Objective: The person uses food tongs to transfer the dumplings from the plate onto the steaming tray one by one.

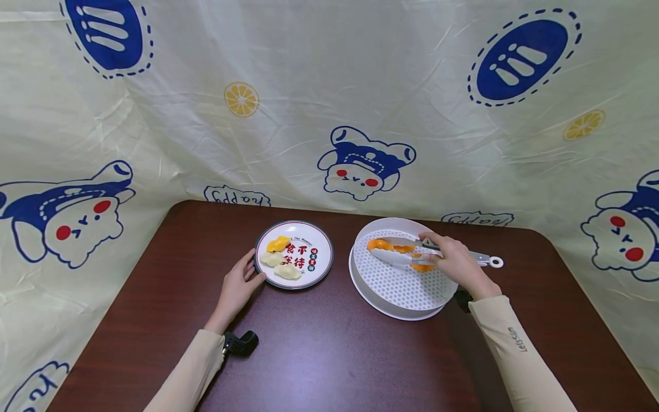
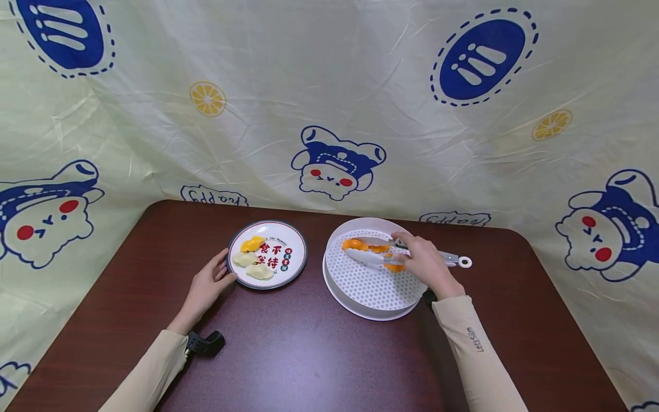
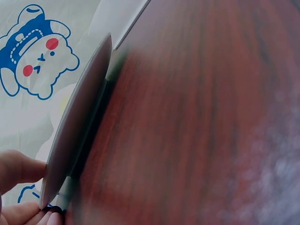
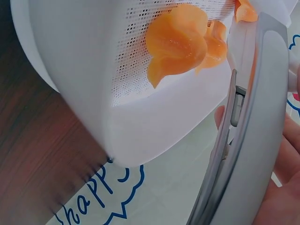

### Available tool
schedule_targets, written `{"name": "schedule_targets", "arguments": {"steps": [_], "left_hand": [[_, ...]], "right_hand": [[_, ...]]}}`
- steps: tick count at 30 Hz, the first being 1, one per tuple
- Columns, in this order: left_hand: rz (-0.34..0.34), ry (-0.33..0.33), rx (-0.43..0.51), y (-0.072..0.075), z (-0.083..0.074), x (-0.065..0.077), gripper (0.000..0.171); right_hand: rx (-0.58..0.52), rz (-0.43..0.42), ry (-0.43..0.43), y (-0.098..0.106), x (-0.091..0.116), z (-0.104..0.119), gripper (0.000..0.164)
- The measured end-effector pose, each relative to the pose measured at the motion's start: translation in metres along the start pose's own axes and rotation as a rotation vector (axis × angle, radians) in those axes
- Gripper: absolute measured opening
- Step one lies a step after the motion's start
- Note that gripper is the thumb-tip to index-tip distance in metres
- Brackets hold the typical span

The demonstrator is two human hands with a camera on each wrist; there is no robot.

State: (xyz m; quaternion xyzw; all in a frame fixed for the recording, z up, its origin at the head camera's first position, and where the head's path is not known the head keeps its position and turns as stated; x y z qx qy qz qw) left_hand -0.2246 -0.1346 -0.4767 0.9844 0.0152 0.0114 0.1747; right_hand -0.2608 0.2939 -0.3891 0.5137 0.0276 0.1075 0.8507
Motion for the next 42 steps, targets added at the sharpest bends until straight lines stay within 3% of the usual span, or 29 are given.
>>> {"name": "schedule_targets", "arguments": {"steps": [7, 19, 28, 36, 42], "left_hand": [[0.002, 0.001, -0.008, 0.001, 0.000, 0.000, 0.067], [-0.012, -0.019, -0.005, 0.001, 0.001, 0.000, 0.065], [-0.023, -0.024, -0.027, 0.001, 0.002, -0.001, 0.066], [-0.016, -0.019, -0.015, 0.002, 0.001, 0.000, 0.065], [-0.011, -0.013, -0.015, 0.001, 0.000, -0.001, 0.065]], "right_hand": [[-0.022, 0.003, -0.009, 0.002, 0.000, 0.003, 0.050], [-0.075, -0.028, 0.067, 0.011, 0.002, 0.023, 0.054], [-0.052, -0.051, 0.196, 0.006, -0.006, 0.059, 0.051], [-0.055, -0.049, 0.351, -0.012, -0.022, 0.100, 0.050], [-0.013, -0.017, 0.393, -0.030, -0.040, 0.126, 0.050]]}}
Point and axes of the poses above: each hand's wrist, its own x-axis away from the middle knuckle, its own y-axis out of the back of the hand, z = x × y, the point moved 5 cm from there along -x, towards the middle knuckle, and after that the axes turned 2 degrees about -x, right-handed, at the moved point
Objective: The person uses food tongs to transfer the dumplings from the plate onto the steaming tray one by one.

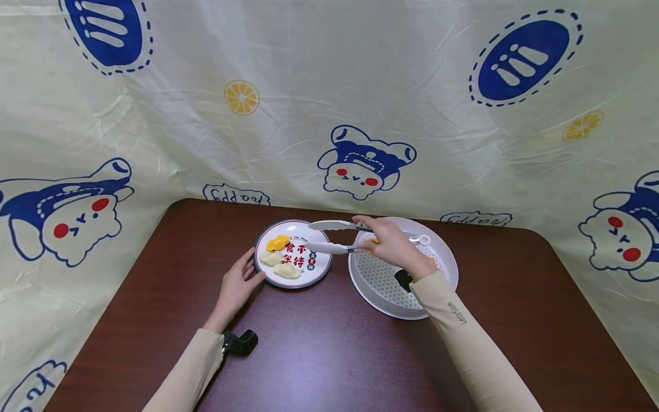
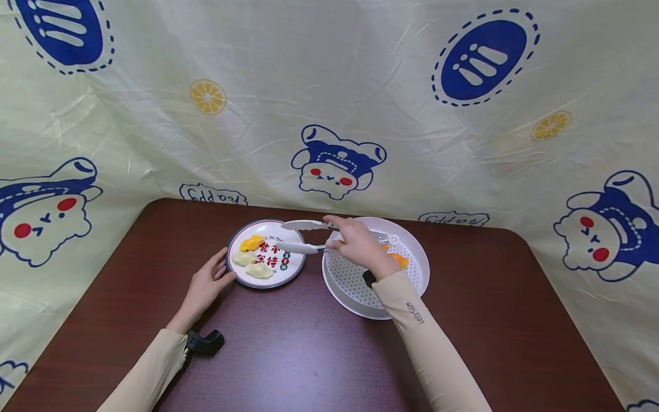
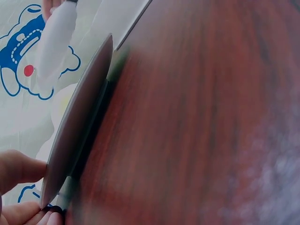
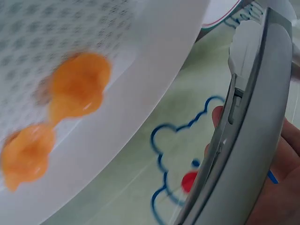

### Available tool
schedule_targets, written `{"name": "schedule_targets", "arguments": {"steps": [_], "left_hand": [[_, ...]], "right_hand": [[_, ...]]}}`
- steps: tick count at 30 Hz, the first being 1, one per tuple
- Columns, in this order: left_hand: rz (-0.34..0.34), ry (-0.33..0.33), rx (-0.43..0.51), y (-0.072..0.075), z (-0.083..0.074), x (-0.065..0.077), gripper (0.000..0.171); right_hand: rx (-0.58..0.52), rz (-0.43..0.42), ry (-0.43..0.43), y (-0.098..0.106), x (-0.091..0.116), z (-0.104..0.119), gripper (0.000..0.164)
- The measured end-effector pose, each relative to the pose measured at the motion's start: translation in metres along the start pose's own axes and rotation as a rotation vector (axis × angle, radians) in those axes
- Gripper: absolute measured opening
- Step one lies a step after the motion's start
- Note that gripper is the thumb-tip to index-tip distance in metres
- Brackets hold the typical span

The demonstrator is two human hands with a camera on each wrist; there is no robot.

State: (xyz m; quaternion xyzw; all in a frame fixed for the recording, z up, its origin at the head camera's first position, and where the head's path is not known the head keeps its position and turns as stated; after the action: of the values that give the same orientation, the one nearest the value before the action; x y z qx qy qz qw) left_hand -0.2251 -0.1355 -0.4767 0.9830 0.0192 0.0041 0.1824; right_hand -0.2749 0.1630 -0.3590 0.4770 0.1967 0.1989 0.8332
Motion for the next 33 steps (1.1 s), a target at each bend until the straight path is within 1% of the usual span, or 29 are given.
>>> {"name": "schedule_targets", "arguments": {"steps": [8, 12, 15, 18, 24, 29, 33], "left_hand": [[0.001, -0.020, 0.021, 0.001, 0.001, 0.000, 0.064], [-0.005, -0.022, 0.023, 0.001, 0.002, 0.000, 0.065], [-0.001, -0.012, 0.014, 0.000, 0.002, -0.001, 0.066], [-0.003, -0.010, 0.005, 0.000, 0.003, -0.002, 0.067], [-0.011, -0.024, 0.012, 0.000, 0.004, -0.003, 0.065], [-0.007, -0.021, 0.015, 0.001, 0.003, -0.002, 0.064], [-0.008, -0.019, 0.016, 0.001, 0.001, -0.001, 0.065]], "right_hand": [[0.020, 0.122, -0.044, -0.024, -0.032, 0.016, 0.051], [0.042, 0.159, -0.052, -0.033, -0.044, 0.020, 0.052], [0.053, 0.179, -0.066, -0.037, -0.050, 0.021, 0.053], [0.047, 0.197, -0.079, -0.041, -0.055, 0.022, 0.053], [0.057, 0.215, -0.063, -0.049, -0.064, 0.024, 0.051], [0.052, 0.211, -0.041, -0.053, -0.067, 0.026, 0.047], [0.041, 0.201, -0.040, -0.053, -0.067, 0.027, 0.043]]}}
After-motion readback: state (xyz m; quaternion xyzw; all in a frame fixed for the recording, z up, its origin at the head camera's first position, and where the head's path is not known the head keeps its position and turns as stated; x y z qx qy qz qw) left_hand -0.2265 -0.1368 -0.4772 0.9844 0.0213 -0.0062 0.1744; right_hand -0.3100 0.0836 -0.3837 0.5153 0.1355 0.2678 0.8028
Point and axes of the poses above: each hand's wrist, its own x-axis away from the middle knuckle, its own y-axis out of the back of the hand, z = x × y, the point moved 5 cm from there along -x, towards the middle knuckle, and after that the axes turned 2 degrees about -x, right-handed, at the moved point
